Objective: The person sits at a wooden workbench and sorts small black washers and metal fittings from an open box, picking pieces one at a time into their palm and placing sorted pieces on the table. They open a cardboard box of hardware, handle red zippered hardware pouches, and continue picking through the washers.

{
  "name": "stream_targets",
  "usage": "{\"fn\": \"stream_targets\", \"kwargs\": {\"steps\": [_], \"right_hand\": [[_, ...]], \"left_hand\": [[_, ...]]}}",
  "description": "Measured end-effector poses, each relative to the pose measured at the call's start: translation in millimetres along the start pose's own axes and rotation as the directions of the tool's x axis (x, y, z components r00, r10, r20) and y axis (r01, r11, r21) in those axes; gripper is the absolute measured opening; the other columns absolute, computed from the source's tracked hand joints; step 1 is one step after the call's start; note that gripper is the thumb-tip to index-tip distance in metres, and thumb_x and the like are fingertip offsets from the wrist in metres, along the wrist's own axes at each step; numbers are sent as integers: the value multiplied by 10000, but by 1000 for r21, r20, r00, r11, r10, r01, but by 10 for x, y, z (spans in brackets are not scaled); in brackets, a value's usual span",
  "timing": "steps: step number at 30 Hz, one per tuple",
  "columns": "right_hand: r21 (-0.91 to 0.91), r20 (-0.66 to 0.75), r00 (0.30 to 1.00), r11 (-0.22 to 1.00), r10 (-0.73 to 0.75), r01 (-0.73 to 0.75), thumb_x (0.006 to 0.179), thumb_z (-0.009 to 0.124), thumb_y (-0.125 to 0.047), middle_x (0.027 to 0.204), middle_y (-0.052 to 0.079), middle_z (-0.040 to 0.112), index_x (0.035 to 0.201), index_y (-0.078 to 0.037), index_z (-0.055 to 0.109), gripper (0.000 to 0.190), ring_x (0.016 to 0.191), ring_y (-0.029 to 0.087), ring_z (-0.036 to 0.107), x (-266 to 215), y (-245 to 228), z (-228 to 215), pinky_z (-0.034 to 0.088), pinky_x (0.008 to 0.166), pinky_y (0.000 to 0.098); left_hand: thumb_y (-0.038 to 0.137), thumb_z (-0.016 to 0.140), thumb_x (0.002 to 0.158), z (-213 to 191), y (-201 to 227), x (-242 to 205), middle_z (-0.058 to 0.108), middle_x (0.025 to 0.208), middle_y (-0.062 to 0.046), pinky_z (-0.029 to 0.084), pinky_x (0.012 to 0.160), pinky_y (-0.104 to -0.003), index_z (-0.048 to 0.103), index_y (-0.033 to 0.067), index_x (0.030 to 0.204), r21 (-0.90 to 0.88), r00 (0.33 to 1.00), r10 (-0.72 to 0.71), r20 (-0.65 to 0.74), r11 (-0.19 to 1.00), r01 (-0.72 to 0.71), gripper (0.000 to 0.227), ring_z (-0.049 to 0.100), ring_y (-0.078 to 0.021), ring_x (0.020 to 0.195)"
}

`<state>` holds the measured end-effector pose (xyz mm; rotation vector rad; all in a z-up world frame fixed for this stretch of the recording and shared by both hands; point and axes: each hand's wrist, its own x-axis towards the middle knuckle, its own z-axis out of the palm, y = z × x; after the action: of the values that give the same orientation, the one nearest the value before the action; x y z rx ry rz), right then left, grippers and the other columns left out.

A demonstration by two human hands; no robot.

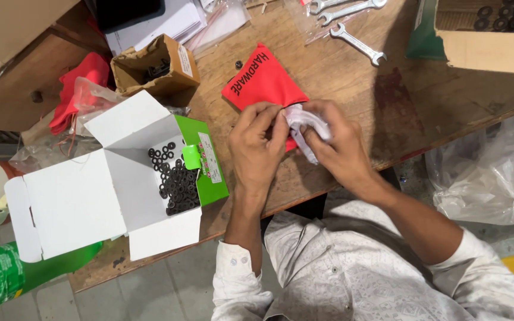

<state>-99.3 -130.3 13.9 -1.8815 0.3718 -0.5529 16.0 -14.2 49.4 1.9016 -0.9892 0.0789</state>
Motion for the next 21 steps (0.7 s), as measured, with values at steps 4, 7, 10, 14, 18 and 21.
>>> {"fn": "stream_targets", "kwargs": {"steps": [4, 7, 10, 14, 18, 21], "right_hand": [[693, -70, 944, 696, 321, -185, 996, 663, -58, 1031, 172, 715, 1253, -26, 468, 324, 810, 199, 741, -9, 158, 199, 627, 636, 333], [859, -22, 904, 471, 427, -202, 1009, 651, -72, 1051, 145, 667, 1246, -35, 416, 336, 815, 191, 714, 2, 148, 288, 618, 607, 318], [713, -75, 922, 667, 380, -217, 1034, 637, -96, 1094, 124, 619, 1258, -36, 393, 336, 884, 176, 670, 26, 299, 332, 591, 647, 328], [300, -139, 968, 941, 208, -159, 1073, 649, -102, 1198, 133, 551, 1335, -22, 344, 410, 1089, 168, 592, 69, 482, 384, 561, 885, 352], [592, 60, 931, 738, 361, -324, 982, 647, -81, 1255, 88, 521, 1409, -83, 265, 574, 1111, 126, 587, 67, 53, 128, 578, 863, 325], [698, 200, 921, 612, 334, -373, 951, 604, -46, 1304, 86, 529, 1490, -95, 248, 648, 1108, 122, 612, -46, 84, 108, 616, 859, 315]], "left_hand": [[56, 733, 926, 9, 113, 13, 720, 998, -95, 601, 602, -281, 756, 3, 1048, -106, 973, -226, 53, 967, 231, 135, 736, -154, 700], [57, 730, 927, 71, 136, -37, 704, 1027, -112, 605, 625, -299, 745, -2, 1061, -67, 985, -171, 18, 983, 172, 148, 731, -190, 750], [43, 741, 938, 115, 90, -55, 690, 1072, -122, 593, 759, -348, 734, -4, 1094, 68, 997, 74, -19, 995, -73, 163, 716, -250, 896], [43, 744, 938, 83, 27, -92, 693, 1102, -119, 593, 813, -366, 733, 6, 1103, 60, 998, 59, 28, 996, -61, 170, 719, -270, 940], [41, 755, 932, 38, -25, -55, 678, 1086, -127, 573, 828, -398, 730, 10, 1112, 172, 993, 119, -26, 979, -113, 184, 690, -290, 956], [28, 744, 880, 2, 6, -74, 679, 1050, -125, 562, 809, -415, 741, 22, 1108, 243, 992, 127, 1, 962, -124, 229, 686, -293, 935]]}}
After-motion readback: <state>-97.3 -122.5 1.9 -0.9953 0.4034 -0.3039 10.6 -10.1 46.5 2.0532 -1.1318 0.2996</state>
